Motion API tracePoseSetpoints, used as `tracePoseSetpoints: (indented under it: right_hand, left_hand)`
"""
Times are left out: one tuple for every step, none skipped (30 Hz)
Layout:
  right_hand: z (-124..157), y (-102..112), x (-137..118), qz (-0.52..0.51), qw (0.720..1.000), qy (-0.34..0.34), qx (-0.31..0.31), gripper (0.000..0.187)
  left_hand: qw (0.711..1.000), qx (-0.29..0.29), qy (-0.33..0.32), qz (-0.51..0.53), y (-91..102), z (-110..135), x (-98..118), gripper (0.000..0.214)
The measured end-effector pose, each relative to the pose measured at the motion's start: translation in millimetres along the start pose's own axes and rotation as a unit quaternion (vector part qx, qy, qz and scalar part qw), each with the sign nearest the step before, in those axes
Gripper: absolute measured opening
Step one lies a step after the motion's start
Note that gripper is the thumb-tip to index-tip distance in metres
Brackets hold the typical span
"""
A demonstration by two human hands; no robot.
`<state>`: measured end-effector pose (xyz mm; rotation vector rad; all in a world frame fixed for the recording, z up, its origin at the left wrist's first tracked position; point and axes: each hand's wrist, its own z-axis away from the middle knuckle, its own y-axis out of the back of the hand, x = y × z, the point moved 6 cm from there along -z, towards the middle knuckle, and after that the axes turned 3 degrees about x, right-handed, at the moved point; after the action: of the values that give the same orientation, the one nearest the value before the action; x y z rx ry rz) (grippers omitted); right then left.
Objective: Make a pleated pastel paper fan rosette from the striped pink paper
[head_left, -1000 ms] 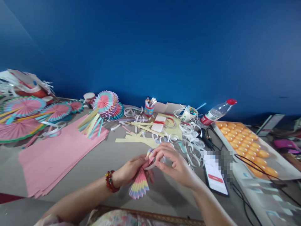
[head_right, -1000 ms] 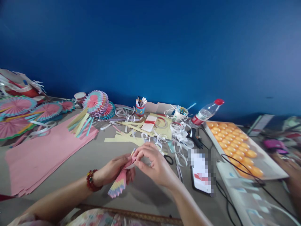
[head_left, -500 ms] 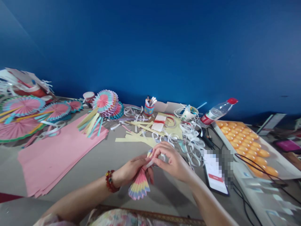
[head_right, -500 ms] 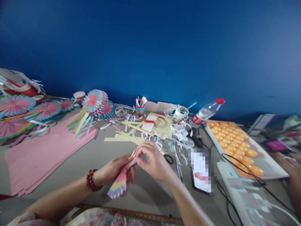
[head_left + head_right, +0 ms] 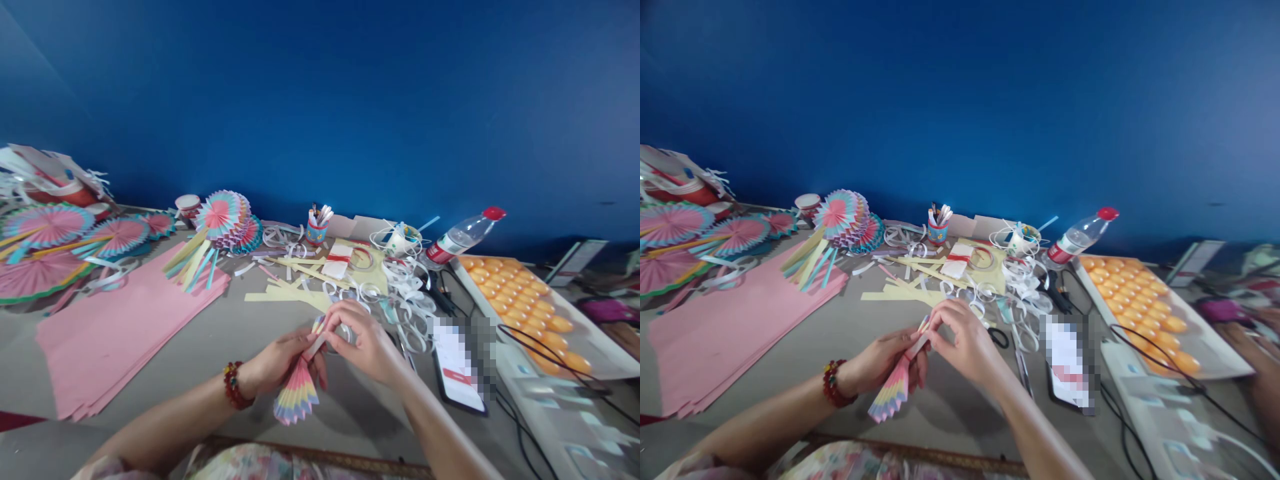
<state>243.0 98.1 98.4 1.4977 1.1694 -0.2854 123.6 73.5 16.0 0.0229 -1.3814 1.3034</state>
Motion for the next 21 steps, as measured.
tracePoseSetpoints:
  right_hand:
    - [0.1,0.0,0.1,0.001,1.0,0.001,0.001,0.012]
    - [0.2,0.0,0.2,0.002,1.0,0.002,0.004,0.012]
    - [0.2,0.1,0.2,0.004,1.0,0.002,0.006,0.012]
    - [0.2,0.2,0.2,0.007,1.0,0.002,0.008,0.012]
    - [0.1,0.0,0.0,0.009,1.0,0.004,0.009,0.012]
    - [0.0,-0.2,-0.4,0.011,1.0,0.006,0.01,0.012]
    - [-0.1,-0.5,-1.0,0.014,1.0,0.011,0.011,0.012]
    - [-0.2,-0.9,-1.5,0.016,1.0,0.016,0.012,0.012]
    - [-0.2,-1.2,-2.1,0.018,1.0,0.021,0.014,0.012]
    - [-0.1,-1.6,-2.6,0.02,0.999,0.026,0.016,0.013]
    - [0.0,-2.0,-2.7,0.023,0.999,0.03,0.017,0.013]
    - [0.1,-2.4,-2.7,0.028,0.999,0.032,0.019,0.013]
    - [0.3,-2.8,-2.6,0.033,0.999,0.033,0.019,0.012]
    - [0.5,-3.1,-2.5,0.038,0.998,0.034,0.02,0.012]
    - [0.6,-3.5,-2.5,0.044,0.998,0.035,0.021,0.012]
    - [0.7,-3.6,-2.7,0.049,0.998,0.037,0.023,0.012]
    - [0.8,-3.8,-3.0,0.053,0.998,0.039,0.024,0.012]
    - [0.8,-3.9,-3.4,0.056,0.997,0.041,0.026,0.012]
    - [0.9,-4.2,-3.7,0.059,0.997,0.042,0.027,0.012]
    - [1.1,-4.5,-3.9,0.061,0.997,0.042,0.028,0.012]
    - [1.3,-4.9,-3.9,0.063,0.997,0.042,0.028,0.012]
  left_hand:
    - [1.0,-0.001,0.0,0.001,0.1,-0.3,-0.5,0.036]
    - [1.0,-0.003,0.001,0.002,0.1,-0.5,-0.9,0.036]
    - [1.0,-0.005,0.001,0.003,0.1,-0.7,-1.2,0.037]
    - [1.0,-0.006,0.0,0.004,0.3,-0.8,-1.4,0.037]
    - [1.0,-0.006,0.0,0.005,0.4,-0.8,-1.5,0.037]
    - [1.0,-0.006,0.0,0.005,0.6,-0.8,-1.4,0.036]
    - [1.0,-0.004,-0.002,0.005,1.0,-0.7,-1.1,0.035]
    - [1.0,-0.003,-0.002,0.005,1.1,-0.7,-0.9,0.034]
    - [1.0,-0.002,-0.003,0.004,1.3,-0.6,-0.8,0.034]
    - [1.0,-0.001,-0.003,0.002,1.5,-0.6,-0.7,0.033]
    - [1.0,0.0,-0.003,0.0,1.6,-0.6,-0.5,0.033]
    - [1.0,0.001,-0.004,-0.001,1.7,-0.7,-0.4,0.033]
    - [1.0,0.002,-0.004,-0.002,1.7,-0.8,-0.4,0.033]
    - [1.0,0.002,-0.004,-0.003,1.7,-0.9,-0.4,0.033]
    - [1.0,0.002,-0.004,-0.003,1.6,-1.0,-0.3,0.033]
    - [1.0,0.002,-0.004,-0.003,1.5,-1.0,-0.4,0.033]
    - [1.0,0.002,-0.004,-0.003,1.5,-1.1,-0.4,0.033]
    - [1.0,0.002,-0.005,-0.003,1.4,-1.0,-0.4,0.033]
    - [1.0,0.002,-0.005,-0.004,1.4,-1.0,-0.5,0.033]
    - [1.0,0.002,-0.006,-0.003,1.4,-1.0,-0.7,0.034]
    - [1.0,0.002,-0.006,-0.002,1.5,-1.0,-0.9,0.034]
